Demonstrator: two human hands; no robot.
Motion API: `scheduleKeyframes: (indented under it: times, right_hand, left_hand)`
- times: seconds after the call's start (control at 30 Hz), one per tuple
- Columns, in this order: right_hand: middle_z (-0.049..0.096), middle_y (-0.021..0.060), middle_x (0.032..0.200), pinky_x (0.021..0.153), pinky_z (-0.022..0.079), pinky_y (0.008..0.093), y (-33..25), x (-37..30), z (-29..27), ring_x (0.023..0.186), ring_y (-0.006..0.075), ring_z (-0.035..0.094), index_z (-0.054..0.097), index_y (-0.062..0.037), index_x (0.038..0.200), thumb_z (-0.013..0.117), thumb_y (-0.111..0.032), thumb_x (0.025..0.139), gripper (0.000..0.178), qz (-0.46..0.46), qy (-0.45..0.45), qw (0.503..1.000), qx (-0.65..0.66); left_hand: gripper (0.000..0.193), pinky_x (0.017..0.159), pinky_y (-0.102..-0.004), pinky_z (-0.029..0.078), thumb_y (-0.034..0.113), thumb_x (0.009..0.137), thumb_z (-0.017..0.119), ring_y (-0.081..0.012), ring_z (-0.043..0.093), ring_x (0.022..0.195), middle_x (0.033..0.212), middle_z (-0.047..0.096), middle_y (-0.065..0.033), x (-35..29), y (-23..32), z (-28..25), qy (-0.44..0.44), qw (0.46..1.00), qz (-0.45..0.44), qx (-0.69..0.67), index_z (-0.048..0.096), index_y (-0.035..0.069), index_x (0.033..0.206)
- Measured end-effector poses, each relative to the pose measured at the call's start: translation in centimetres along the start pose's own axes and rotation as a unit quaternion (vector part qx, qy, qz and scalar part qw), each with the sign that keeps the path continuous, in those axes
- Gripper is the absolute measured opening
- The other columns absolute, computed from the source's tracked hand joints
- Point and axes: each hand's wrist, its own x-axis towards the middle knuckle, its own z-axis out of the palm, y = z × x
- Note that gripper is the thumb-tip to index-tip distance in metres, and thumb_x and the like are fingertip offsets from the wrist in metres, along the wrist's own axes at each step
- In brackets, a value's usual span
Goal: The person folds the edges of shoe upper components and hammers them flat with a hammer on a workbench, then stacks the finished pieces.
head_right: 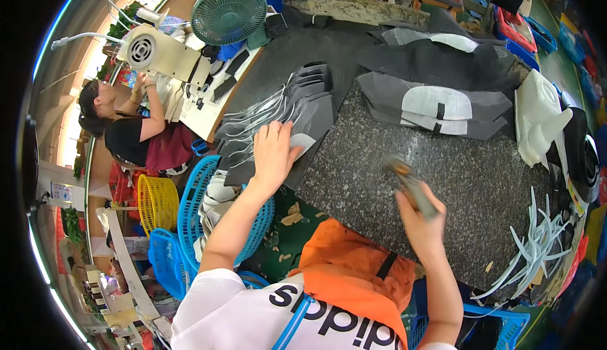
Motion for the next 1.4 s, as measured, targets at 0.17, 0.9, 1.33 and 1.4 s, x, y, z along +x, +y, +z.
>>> scheduleKeyframes:
  times: [0.17, 0.9, 1.33, 1.4]
  right_hand:
    - [0.059, 0.0149, 0.124, 0.101, 0.040, 0.0470, -1.4, 6.1, 7.0, 0.117, 0.0350, 0.054, 0.060, -0.0031, 0.097, 0.070, -0.009, 0.083, 0.019, -0.297, -0.110, 0.941, -0.117]
    - [0.061, 0.0182, 0.081, 0.064, 0.048, 0.0458, -2.9, -3.6, -9.6, 0.079, 0.0408, 0.062, 0.054, -0.0027, 0.095, 0.064, -0.014, 0.086, 0.018, -0.021, -0.031, 0.964, -0.265]
    - [0.059, 0.0189, 0.062, 0.057, 0.049, 0.0488, -0.1, -4.8, -13.5, 0.063, 0.0401, 0.062, 0.054, 0.0014, 0.085, 0.062, -0.032, 0.092, 0.035, 0.087, -0.148, 0.893, -0.417]
    - [0.059, 0.0176, 0.062, 0.057, 0.049, 0.0483, -0.4, -4.3, -13.5, 0.063, 0.0392, 0.063, 0.052, 0.0006, 0.086, 0.063, -0.029, 0.090, 0.032, 0.078, -0.163, 0.889, -0.420]
  left_hand:
    - [0.026, 0.090, -0.0427, 0.039, 0.015, 0.068, 0.081, -0.0305, 0.051, 0.100, 0.104, 0.060, -0.0117, -0.8, 0.4, -1.7, -0.070, 0.973, -0.057, -0.212, 0.065, 0.004, 0.086]
    - [0.020, 0.073, -0.0374, 0.050, 0.011, 0.076, 0.075, -0.0267, 0.064, 0.085, 0.087, 0.068, -0.0105, 4.4, 20.0, 1.0, -0.604, 0.555, 0.049, -0.569, 0.067, 0.000, 0.091]
    - [0.024, 0.067, -0.0349, 0.051, 0.003, 0.077, 0.069, -0.0257, 0.062, 0.078, 0.088, 0.061, -0.0078, 2.9, 21.1, 3.6, -0.271, 0.769, 0.323, -0.480, 0.068, 0.005, 0.101]
    - [0.023, 0.065, -0.0338, 0.051, 0.002, 0.077, 0.069, -0.0247, 0.062, 0.078, 0.088, 0.062, -0.0072, 2.4, 21.0, 3.0, -0.220, 0.793, 0.402, -0.401, 0.068, 0.005, 0.099]
